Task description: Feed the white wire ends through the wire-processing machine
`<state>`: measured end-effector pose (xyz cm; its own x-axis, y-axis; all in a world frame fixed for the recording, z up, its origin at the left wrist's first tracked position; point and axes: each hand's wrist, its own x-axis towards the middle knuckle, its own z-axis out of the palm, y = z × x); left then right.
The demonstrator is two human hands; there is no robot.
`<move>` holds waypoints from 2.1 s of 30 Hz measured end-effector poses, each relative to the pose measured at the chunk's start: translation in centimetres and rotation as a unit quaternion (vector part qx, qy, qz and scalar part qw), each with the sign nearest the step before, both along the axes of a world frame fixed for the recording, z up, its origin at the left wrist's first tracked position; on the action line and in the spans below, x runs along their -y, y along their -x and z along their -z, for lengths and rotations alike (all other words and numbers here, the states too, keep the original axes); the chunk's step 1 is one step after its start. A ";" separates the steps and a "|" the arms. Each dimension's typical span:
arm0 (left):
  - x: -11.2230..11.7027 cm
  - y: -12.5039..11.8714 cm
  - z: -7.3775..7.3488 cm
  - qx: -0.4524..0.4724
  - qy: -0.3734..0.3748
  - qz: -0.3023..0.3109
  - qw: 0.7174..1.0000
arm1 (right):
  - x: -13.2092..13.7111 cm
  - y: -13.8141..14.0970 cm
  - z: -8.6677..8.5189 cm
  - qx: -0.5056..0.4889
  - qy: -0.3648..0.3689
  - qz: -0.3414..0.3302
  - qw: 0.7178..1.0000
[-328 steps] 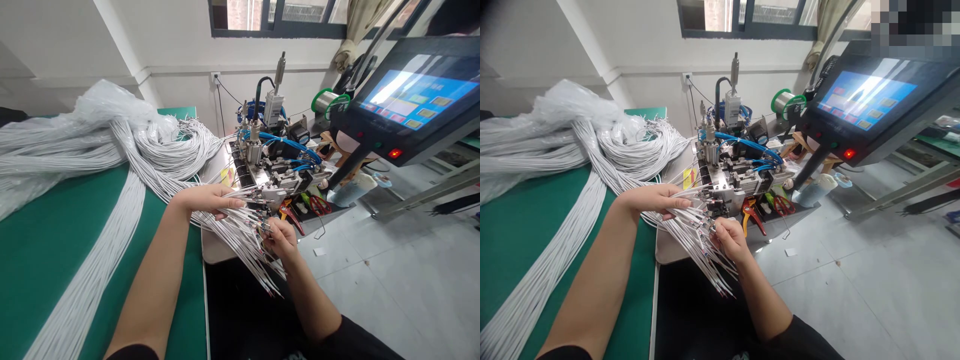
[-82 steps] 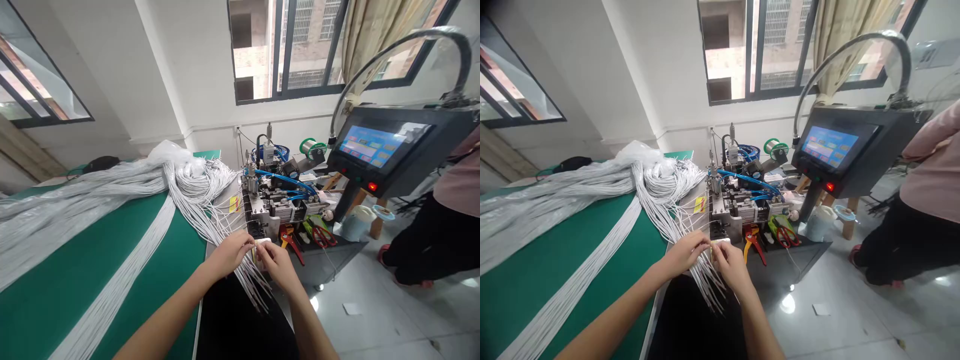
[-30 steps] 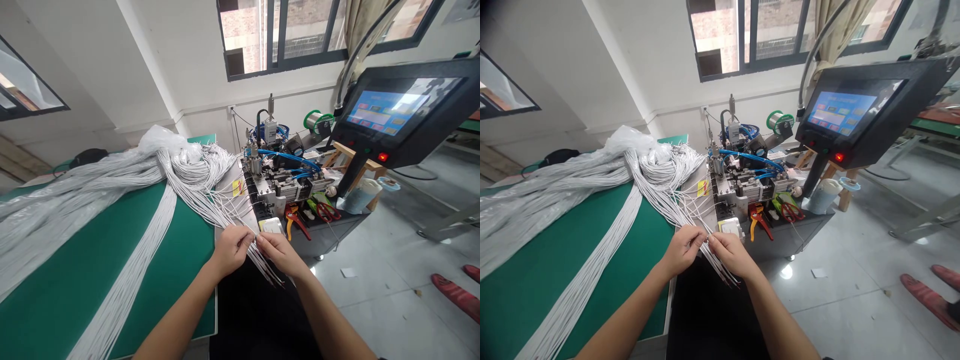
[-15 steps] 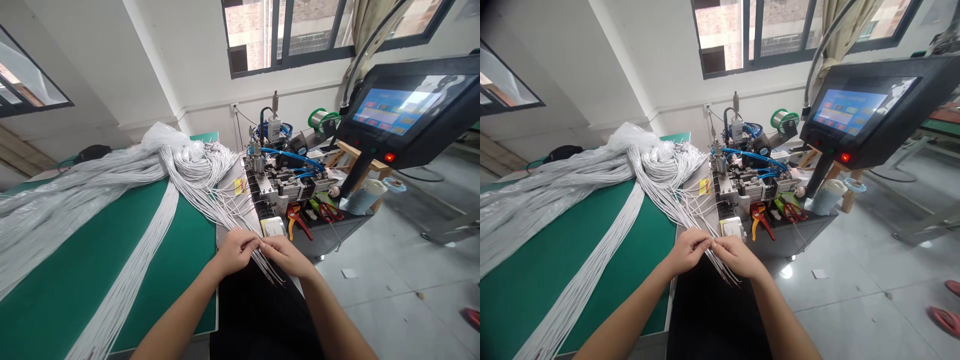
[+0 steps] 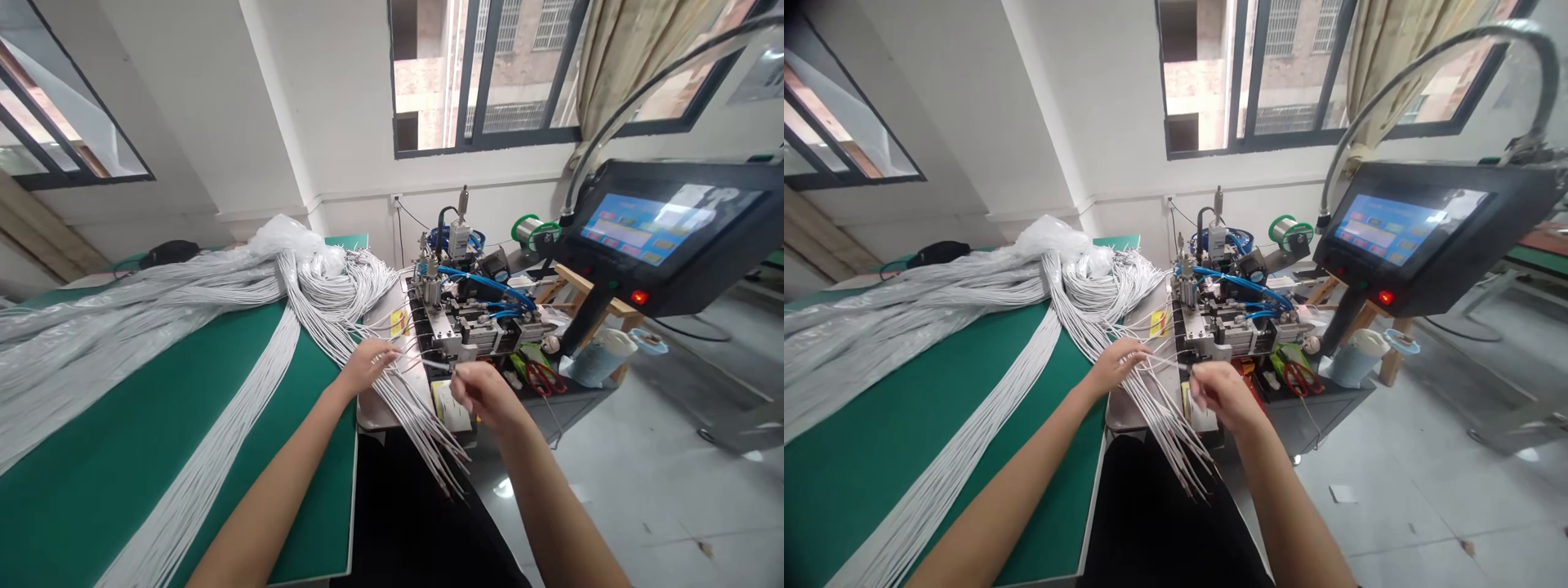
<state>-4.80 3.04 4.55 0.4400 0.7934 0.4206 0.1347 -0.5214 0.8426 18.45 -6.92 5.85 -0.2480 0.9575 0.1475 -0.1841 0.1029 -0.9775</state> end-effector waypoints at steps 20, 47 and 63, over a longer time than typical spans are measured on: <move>-7.5 7.6 2.1 0.533 0.251 -0.093 0.803 | -16.6 14.5 -2.8 0.609 -0.284 0.049 0.739; -7.9 8.3 2.8 0.467 0.236 -0.124 0.843 | -15.6 14.6 -1.1 0.626 -0.436 0.030 0.646; -6.2 5.0 4.2 0.199 0.142 -0.221 0.944 | -17.7 15.0 1.0 0.485 -0.438 0.120 0.748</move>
